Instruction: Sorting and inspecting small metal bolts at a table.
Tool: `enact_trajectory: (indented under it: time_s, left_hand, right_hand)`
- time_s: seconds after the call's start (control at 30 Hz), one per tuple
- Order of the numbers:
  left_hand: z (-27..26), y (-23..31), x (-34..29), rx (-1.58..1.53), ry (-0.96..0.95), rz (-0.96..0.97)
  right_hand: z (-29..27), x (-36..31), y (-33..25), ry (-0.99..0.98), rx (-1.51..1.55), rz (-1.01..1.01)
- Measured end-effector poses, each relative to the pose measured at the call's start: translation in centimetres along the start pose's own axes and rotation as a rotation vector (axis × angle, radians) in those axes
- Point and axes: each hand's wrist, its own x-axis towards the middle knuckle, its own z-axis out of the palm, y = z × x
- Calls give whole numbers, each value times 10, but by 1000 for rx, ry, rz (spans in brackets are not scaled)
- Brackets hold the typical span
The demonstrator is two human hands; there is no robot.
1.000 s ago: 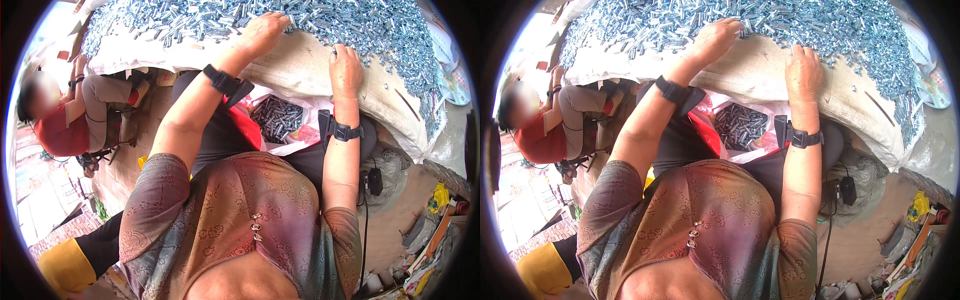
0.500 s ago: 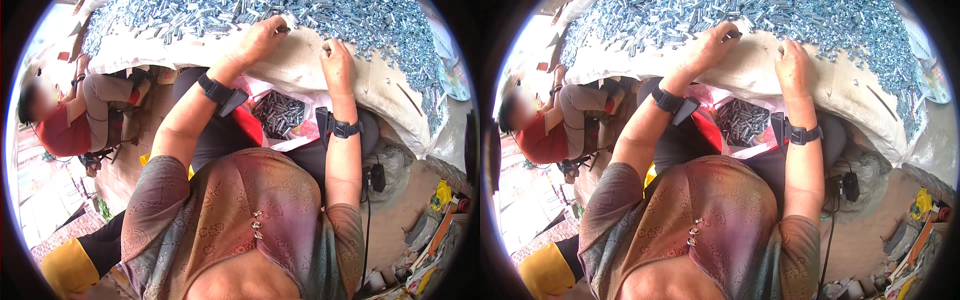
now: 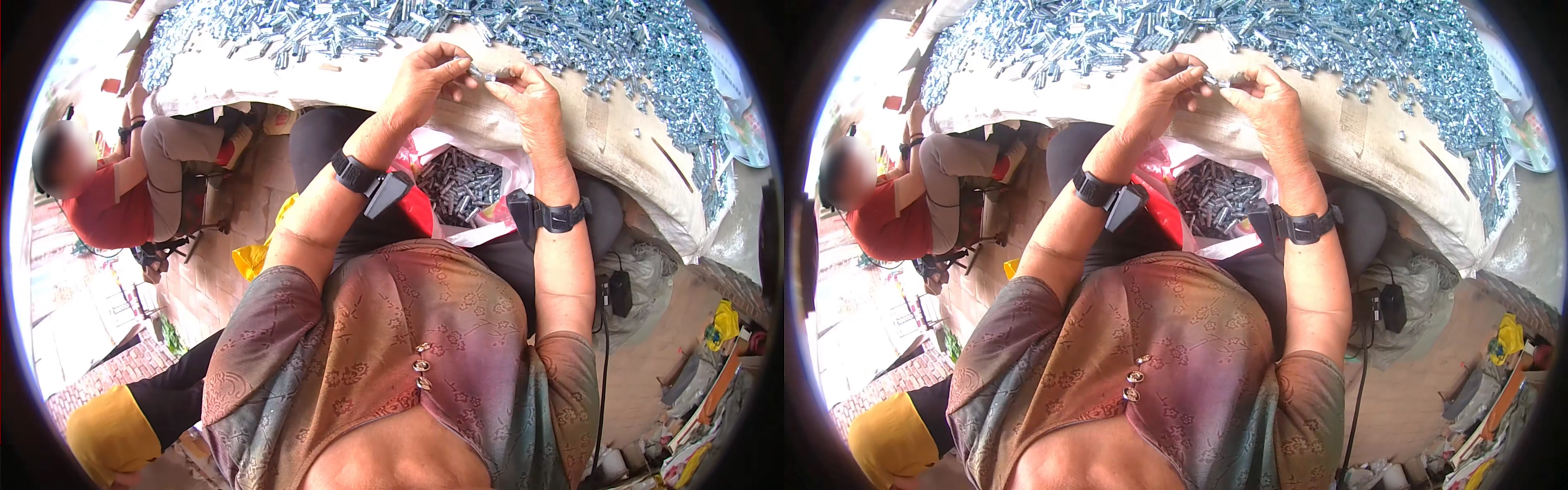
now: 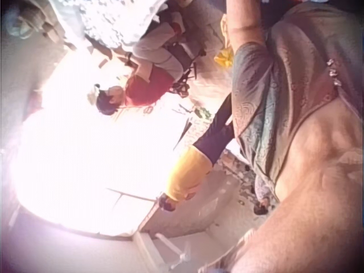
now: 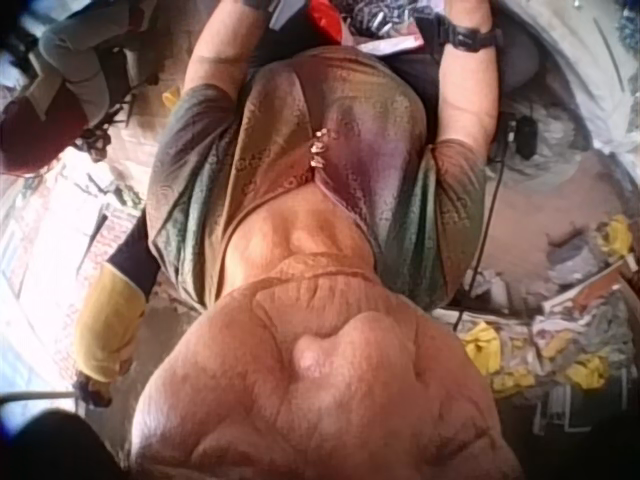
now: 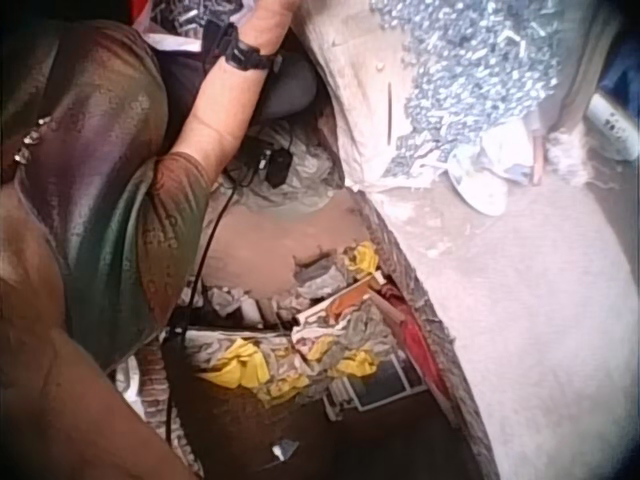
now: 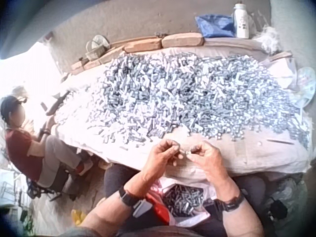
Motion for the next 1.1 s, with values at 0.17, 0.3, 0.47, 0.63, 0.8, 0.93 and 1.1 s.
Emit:
enact_trajectory:
  time_s: [0.17, 0.3, 0.47, 0.63, 0.8, 0.93, 1.1]
  left_hand:
    - [-1, -1, -4, -45, -4, -9]
    - [-2, -1, -6, -99, -13, -6]
    - [-5, -4, -5, -144, -40, 22]
    - [-6, -7, -3, -179, -46, 64]
    - [-3, -7, -4, -164, -54, 111]
    - [-3, -9, -5, 261, -35, 159]
    - [12, -13, -6, 1208, -110, 584]
  right_hand:
    - [6, -3, -3, -51, 53, 21]
    - [8, -4, -4, -41, 69, 26]
    - [12, -7, -5, -44, 251, 26]
    - [13, -6, -4, -28, 294, 62]
    - [14, -8, -5, -28, 201, 49]
    - [9, -9, -12, -113, -475, -77]
    - [-14, 0, -17, -85, -1096, -368]
